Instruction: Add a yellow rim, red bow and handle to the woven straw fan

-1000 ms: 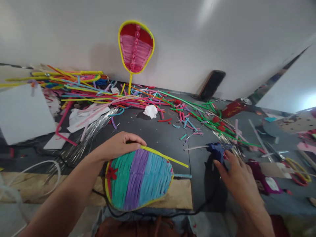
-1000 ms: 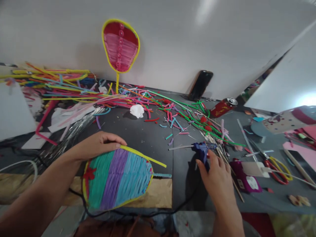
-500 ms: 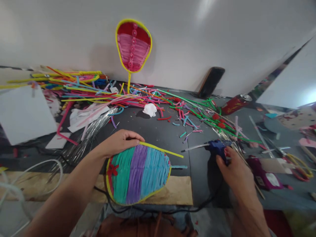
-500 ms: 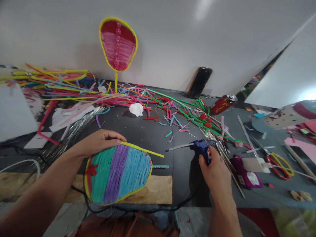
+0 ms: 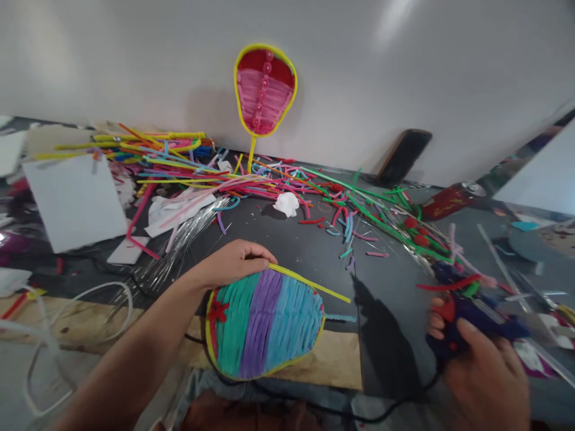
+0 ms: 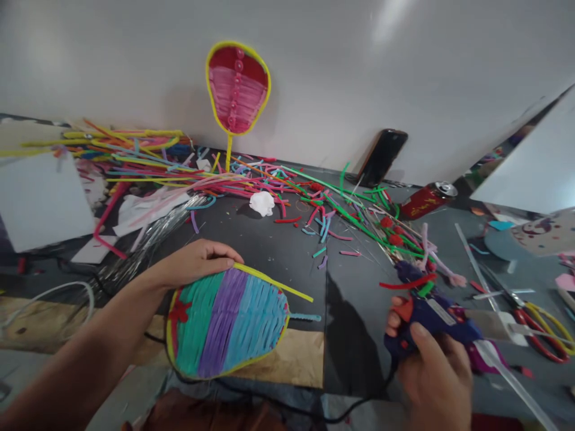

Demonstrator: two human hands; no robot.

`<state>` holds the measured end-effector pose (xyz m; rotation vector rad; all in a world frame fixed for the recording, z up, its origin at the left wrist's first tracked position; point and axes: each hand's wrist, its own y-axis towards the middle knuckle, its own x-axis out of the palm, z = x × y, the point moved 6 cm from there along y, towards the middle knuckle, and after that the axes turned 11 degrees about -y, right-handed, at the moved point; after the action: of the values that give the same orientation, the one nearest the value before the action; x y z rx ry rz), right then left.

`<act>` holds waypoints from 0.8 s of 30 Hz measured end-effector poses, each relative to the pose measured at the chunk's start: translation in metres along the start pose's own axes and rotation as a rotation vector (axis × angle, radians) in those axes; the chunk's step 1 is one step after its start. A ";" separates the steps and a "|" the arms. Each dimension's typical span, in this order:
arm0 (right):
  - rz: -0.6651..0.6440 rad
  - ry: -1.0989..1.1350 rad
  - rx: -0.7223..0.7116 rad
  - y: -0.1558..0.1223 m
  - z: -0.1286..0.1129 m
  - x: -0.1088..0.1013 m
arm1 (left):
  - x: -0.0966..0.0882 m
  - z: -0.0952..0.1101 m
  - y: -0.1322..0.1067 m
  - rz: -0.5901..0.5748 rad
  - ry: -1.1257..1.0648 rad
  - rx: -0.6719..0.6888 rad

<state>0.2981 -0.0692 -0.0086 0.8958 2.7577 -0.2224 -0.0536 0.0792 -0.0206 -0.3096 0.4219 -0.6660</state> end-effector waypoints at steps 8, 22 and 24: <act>0.075 -0.016 0.092 0.001 0.000 0.019 | -0.001 0.008 -0.001 -0.005 0.048 0.034; -0.655 -0.205 -0.032 -0.053 -0.013 0.075 | 0.003 0.006 -0.003 -0.025 0.006 0.039; -0.762 -0.245 -0.072 -0.059 -0.014 0.089 | 0.004 0.006 -0.003 -0.026 0.002 0.041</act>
<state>0.1903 -0.0638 -0.0144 -0.2259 2.7054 -0.3256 -0.0501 0.0751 -0.0150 -0.2763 0.4065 -0.6998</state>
